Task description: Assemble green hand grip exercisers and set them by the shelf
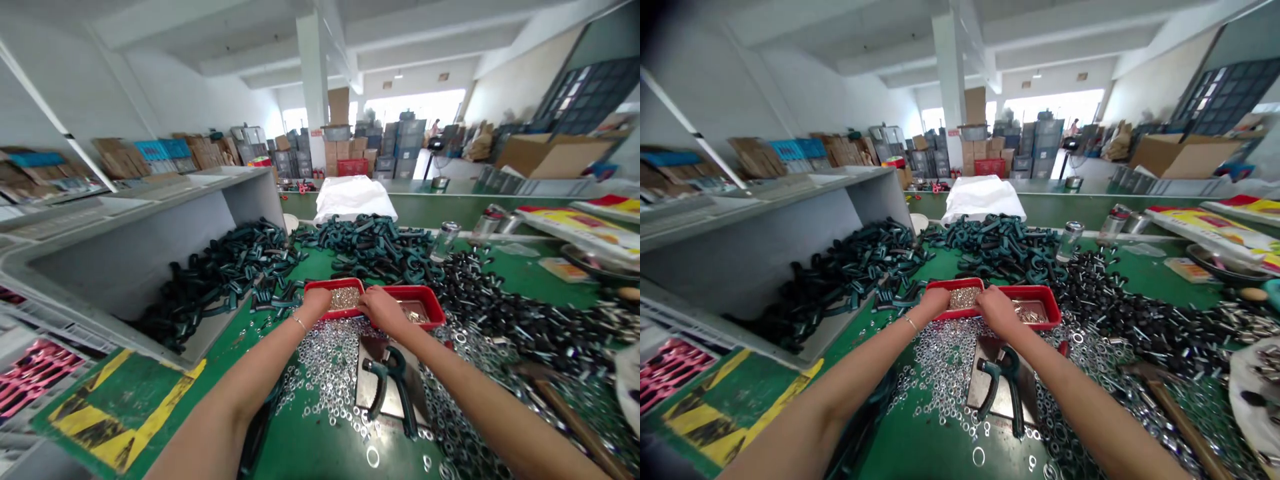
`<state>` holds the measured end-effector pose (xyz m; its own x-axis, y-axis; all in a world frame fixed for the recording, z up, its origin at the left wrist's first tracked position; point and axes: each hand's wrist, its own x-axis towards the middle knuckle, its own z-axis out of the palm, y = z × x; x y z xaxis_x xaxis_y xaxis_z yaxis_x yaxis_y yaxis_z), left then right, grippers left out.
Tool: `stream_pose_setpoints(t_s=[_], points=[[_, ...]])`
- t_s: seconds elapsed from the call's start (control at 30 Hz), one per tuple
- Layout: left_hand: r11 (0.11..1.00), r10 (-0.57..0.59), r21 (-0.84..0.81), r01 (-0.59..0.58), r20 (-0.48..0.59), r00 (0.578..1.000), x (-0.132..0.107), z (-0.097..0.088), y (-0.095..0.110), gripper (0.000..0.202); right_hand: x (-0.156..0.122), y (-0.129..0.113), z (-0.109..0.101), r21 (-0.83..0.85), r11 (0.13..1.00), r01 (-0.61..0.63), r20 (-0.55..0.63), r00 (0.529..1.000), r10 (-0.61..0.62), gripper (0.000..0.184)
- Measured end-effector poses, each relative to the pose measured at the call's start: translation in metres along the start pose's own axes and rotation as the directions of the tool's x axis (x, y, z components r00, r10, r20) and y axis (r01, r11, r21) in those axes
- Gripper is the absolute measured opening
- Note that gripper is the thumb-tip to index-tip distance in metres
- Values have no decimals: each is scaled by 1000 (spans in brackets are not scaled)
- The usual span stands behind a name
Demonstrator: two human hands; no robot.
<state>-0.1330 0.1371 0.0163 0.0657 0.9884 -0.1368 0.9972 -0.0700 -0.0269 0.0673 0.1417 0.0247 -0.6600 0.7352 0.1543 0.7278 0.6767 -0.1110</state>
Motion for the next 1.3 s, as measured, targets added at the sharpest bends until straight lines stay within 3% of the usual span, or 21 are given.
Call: stream_pose_setpoints(t_s=[0.07, 0.17, 0.3, 0.47, 0.57, 0.63, 0.77, 0.87, 1.03, 1.13, 1.3], points=[[999, -13, 29, 14, -38, 999, -1, 12, -1, 30, 31, -7, 14, -45, 999, 21, 43, 999, -19, 16], [999, -1, 43, 6, -113, 994, -4, 27, -4, 20, 55, -5, 30, -89, 996, 12, 110, 994, -2, 15], [1000, 7, 5, -7, -188, 982, -1, 35, -8, 27, 61, 2, 41, -101, 995, -12, 150, 988, 27, 24], [997, -11, -82, -11, -258, 966, -3, 32, -10, 25, 59, 4, 50, -42, 995, -85, 143, 986, 91, 25], [990, 9, -130, -48, -288, 958, -22, 25, 6, 26, 61, 3, 50, 47, 989, -138, 101, 986, 133, 21], [972, 105, -173, -159, -288, 952, -43, 23, 29, 25, 59, 3, 44, 138, 979, -147, 55, 989, 141, 17], [823, 373, -344, -453, -275, 886, -83, 34, 81, 20, 21, 10, 22, 342, 933, -109, -59, 989, 137, 19], [803, 388, -357, -477, -295, 873, -97, 50, 104, 21, -44, 18, 18, 452, 885, -108, -92, 982, 167, 21], [838, 438, -188, -513, -328, 837, -100, 68, 113, 28, -149, 15, 45, 564, 811, -156, -115, 958, 264, 22], [840, 482, -88, -535, -332, 811, -102, 70, 116, 31, -170, 6, 58, 571, 818, -78, -198, 953, 229, 18], [797, 565, -33, -602, -310, 765, -108, 70, 117, 31, -168, -2, 65, 477, 879, 9, -283, 948, 144, 17]])
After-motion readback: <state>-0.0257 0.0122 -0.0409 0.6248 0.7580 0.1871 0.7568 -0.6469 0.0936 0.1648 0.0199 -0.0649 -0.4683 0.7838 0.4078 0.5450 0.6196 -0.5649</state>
